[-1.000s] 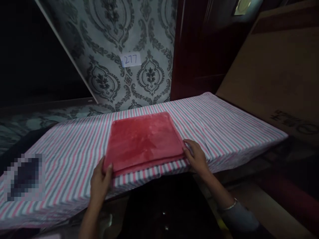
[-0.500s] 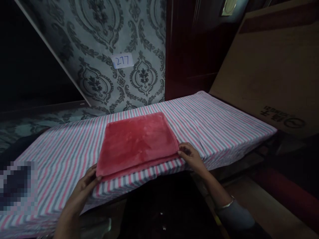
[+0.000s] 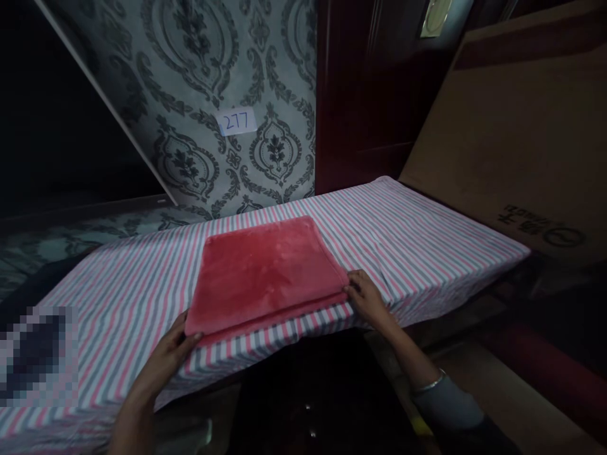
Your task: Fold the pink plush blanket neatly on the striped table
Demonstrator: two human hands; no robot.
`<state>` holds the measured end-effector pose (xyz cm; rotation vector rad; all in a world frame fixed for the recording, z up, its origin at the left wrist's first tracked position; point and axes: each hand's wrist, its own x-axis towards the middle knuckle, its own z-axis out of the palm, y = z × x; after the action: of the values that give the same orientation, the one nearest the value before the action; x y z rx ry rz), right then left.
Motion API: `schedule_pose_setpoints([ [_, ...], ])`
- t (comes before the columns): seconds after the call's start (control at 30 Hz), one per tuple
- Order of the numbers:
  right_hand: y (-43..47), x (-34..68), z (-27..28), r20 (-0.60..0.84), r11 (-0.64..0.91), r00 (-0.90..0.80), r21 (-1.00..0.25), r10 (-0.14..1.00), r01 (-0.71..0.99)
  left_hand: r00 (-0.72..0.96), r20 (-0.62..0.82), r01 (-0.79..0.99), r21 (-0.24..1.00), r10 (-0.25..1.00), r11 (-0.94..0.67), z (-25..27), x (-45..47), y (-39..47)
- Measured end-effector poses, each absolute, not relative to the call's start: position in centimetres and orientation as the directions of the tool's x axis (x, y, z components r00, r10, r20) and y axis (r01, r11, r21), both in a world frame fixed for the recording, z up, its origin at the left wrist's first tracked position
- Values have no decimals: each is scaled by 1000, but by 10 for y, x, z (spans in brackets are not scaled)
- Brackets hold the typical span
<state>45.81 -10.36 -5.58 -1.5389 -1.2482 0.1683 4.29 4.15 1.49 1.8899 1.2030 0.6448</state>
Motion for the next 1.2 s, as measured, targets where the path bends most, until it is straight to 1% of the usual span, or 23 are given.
schedule_pose_setpoints([
  [0.1,-109,459,-54,468,139,426,-783,774,606,412,-19,501,839,911,-210,16,35,41],
  [0.2,-116,457,-40,507,142,465,-772,726,620,356,-22,476,864,934,-161,19,23,43],
  [0.27,-115,453,-23,571,145,469,-725,674,673,238,58,490,854,970,-171,24,21,46],
  [0.3,-111,449,-14,608,160,439,-686,661,710,175,120,520,832,977,-195,28,25,49],
  [0.33,-103,443,-4,641,184,384,-639,665,747,134,191,561,794,972,-234,32,32,51],
  [0.37,-94,436,4,659,207,314,-587,684,782,128,263,610,740,956,-285,37,44,52],
  [0.4,-82,428,13,656,219,240,-537,715,815,177,337,644,671,925,-368,41,60,54],
  [0.47,-56,409,24,583,196,116,-443,804,875,374,430,661,499,822,-561,48,98,54],
  [0.5,-45,399,27,522,165,74,-396,849,903,475,415,671,400,776,-625,49,117,54],
  [0.57,-28,384,27,385,97,32,-309,922,946,578,339,713,231,742,-661,46,151,51],
  [0.6,-23,379,24,323,66,27,-273,946,960,598,292,736,170,747,-655,42,163,50],
  [0.67,-20,374,12,243,21,34,-221,969,975,598,218,774,92,772,-626,28,177,47],
  [0.73,-21,374,-1,229,6,39,-193,973,981,590,188,791,59,785,-608,13,180,47],
  [0.87,-23,375,-15,246,11,35,-184,969,983,602,186,783,53,777,-620,-6,174,49],
  [1.0,-20,374,-17,242,7,41,-192,969,981,599,185,784,59,779,-618,-7,173,51],
  [1.2,-20,373,-20,295,15,40,-181,955,983,589,223,786,66,776,-615,-7,173,48],
])
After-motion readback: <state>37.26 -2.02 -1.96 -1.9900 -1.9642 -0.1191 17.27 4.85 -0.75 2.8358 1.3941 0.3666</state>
